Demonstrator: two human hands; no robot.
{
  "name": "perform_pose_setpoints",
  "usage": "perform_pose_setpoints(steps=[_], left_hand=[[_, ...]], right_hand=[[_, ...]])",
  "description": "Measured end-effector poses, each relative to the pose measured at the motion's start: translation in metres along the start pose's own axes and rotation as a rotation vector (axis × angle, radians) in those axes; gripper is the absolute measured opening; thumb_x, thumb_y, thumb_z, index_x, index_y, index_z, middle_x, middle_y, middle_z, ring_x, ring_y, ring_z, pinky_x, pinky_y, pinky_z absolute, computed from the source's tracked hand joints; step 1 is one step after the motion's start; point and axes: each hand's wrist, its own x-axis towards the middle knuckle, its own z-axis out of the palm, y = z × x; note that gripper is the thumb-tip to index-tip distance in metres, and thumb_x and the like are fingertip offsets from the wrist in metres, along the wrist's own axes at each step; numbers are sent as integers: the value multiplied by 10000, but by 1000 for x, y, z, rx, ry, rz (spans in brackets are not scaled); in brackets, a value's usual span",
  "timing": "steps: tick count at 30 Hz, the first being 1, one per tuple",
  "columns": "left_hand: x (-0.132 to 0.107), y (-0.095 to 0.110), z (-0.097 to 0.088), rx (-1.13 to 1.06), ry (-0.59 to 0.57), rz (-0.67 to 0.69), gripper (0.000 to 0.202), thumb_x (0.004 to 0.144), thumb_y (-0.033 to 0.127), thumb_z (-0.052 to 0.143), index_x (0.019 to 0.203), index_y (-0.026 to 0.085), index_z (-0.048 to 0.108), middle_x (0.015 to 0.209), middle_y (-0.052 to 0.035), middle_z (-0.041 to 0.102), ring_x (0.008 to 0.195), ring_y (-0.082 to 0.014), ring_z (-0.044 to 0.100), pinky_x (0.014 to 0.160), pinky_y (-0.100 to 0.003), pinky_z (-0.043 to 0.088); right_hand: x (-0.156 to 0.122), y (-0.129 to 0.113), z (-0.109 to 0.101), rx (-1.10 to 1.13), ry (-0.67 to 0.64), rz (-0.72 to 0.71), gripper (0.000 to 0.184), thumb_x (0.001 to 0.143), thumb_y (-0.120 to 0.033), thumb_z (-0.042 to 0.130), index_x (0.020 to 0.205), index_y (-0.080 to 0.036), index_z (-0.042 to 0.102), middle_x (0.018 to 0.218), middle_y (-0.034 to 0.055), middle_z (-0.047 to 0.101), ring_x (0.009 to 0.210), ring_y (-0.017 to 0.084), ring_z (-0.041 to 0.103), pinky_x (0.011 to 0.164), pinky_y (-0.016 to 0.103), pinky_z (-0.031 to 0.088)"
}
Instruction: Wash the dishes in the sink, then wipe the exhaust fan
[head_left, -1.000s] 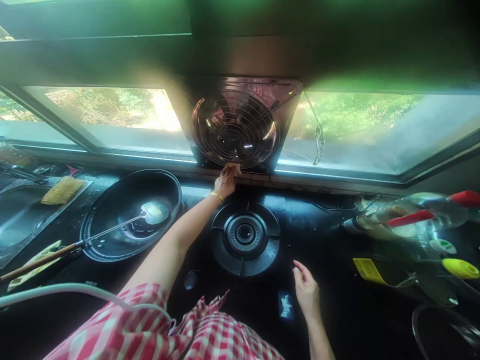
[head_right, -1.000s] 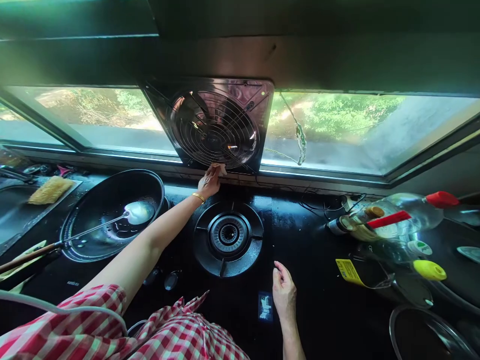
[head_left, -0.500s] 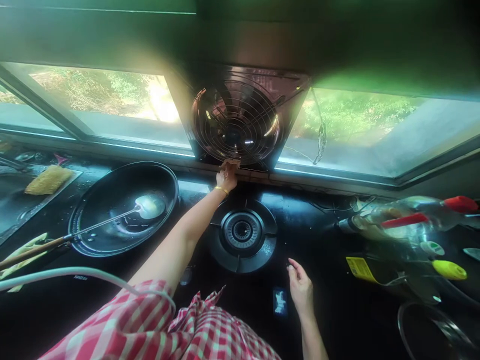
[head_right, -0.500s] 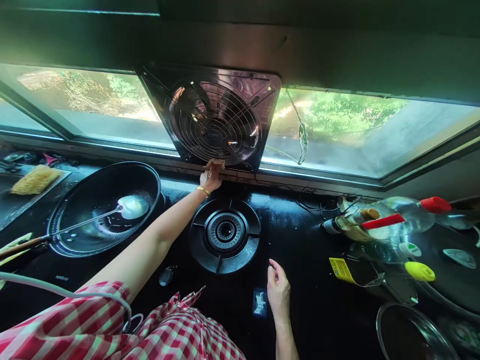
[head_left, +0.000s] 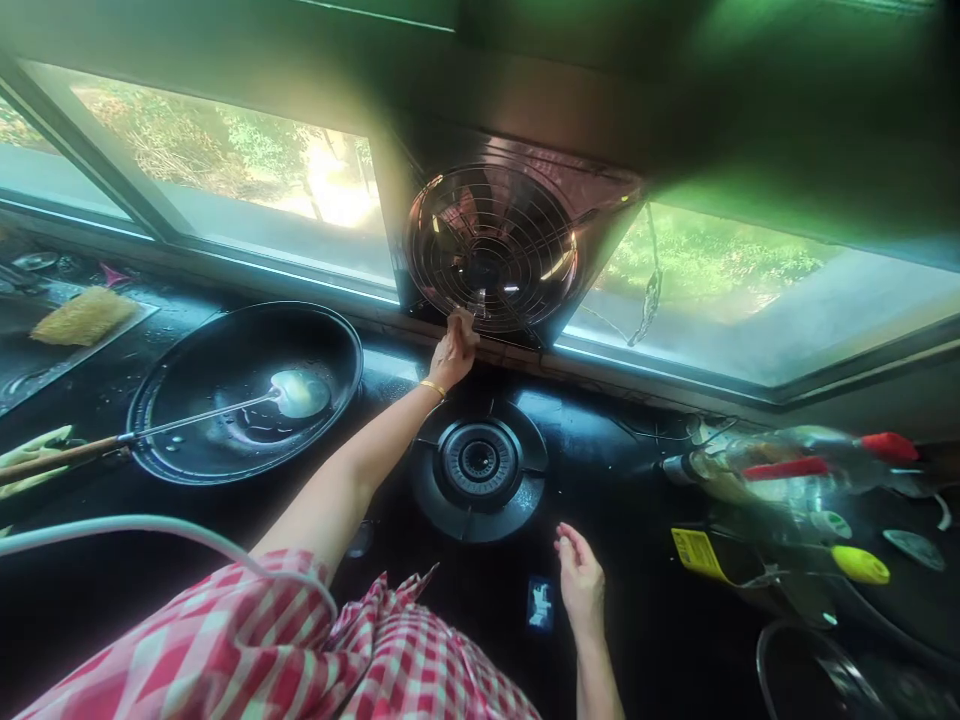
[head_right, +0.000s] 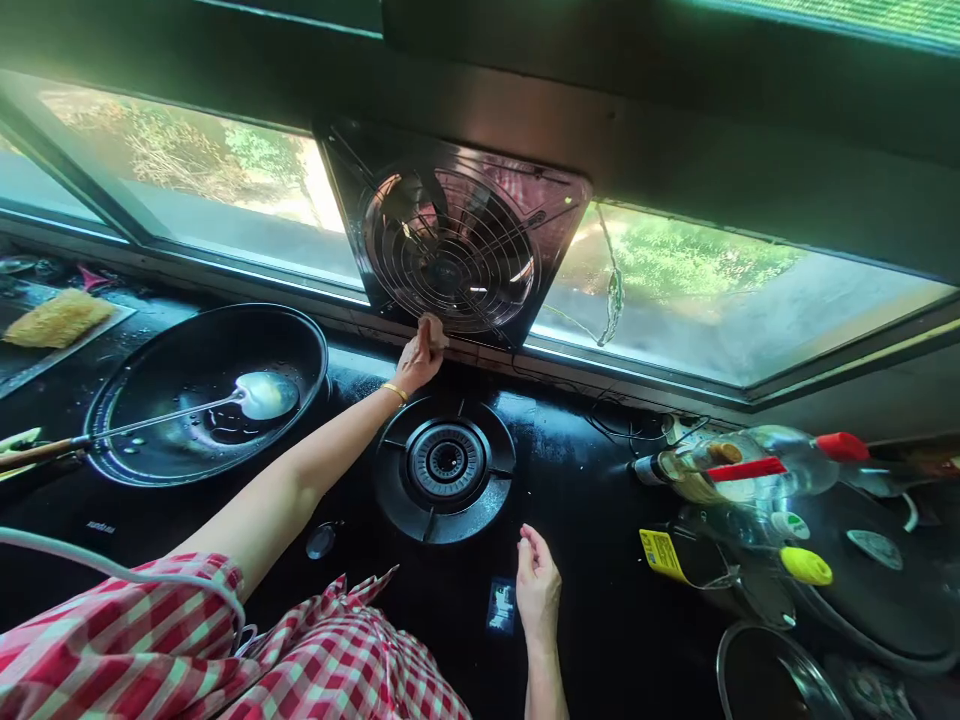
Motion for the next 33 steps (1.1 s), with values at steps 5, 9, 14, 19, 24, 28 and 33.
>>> perform_pose_setpoints(steps=[5, 9, 14, 19, 24, 28, 33], left_hand=[[3, 1, 13, 12, -31, 40, 304, 916, 204, 499, 1197, 155, 602, 1304, -136, 603, 1187, -282, 578, 1036, -382, 446], [2, 12, 16, 6, -11, 72, 443, 898, 195, 493, 1338, 165, 534, 1393, -133, 564, 1251, -269, 550, 1036, -370, 450], [15, 19, 5, -18, -190, -37, 617, 922, 224, 466, 1527, 238, 344, 1303, -79, 663, 1137, -267, 653, 962, -361, 492], [35, 32, -8, -95, -264, -116, 628, 926, 226, 515, 1534, 222, 358, 1419, -107, 588, 1115, -292, 669, 953, -383, 506], [46, 46, -1, -124, -222, -172, 652, 908, 141, 509, 1537, 142, 337, 1565, -163, 419, 1192, -290, 637, 1011, -395, 505], [46, 47, 5, -131, -204, -124, 672, 859, 69, 512, 1513, 172, 400, 1586, -122, 401, 1280, -293, 581, 1050, -394, 493], [43, 36, 0, -129, -307, -21, 738, 813, 83, 559, 1513, 269, 421, 1461, -71, 565, 1125, -313, 670, 961, -445, 544]], right_hand=[[-4, -4, 5, 19, 23, -37, 564, 785, -583, 596, 1125, -152, 725, 1151, 137, 738, 1017, 278, 729, 866, 352, 600], [-6, -9, 4, 7, 37, -38, 564, 800, -573, 585, 1138, -143, 718, 1148, 140, 739, 1011, 278, 731, 870, 354, 599], [-6, -11, 1, -9, 51, -37, 573, 793, -587, 594, 1137, -148, 725, 1137, 139, 742, 1012, 291, 730, 866, 371, 604], [-5, -13, 7, -14, 11, -32, 616, 798, -627, 576, 1157, -146, 717, 1166, 139, 733, 1034, 278, 725, 874, 342, 599], [-5, -10, 13, -17, -2, -38, 580, 806, -604, 574, 1147, -156, 716, 1162, 129, 737, 1045, 275, 721, 934, 369, 575], [-5, -5, 17, -7, -10, -29, 566, 790, -597, 590, 1125, -162, 728, 1143, 129, 743, 1041, 288, 722, 936, 391, 574], [-3, -16, 25, -49, -38, -59, 585, 765, -628, 592, 1084, -163, 750, 1091, 129, 757, 1008, 293, 730, 901, 381, 584]])
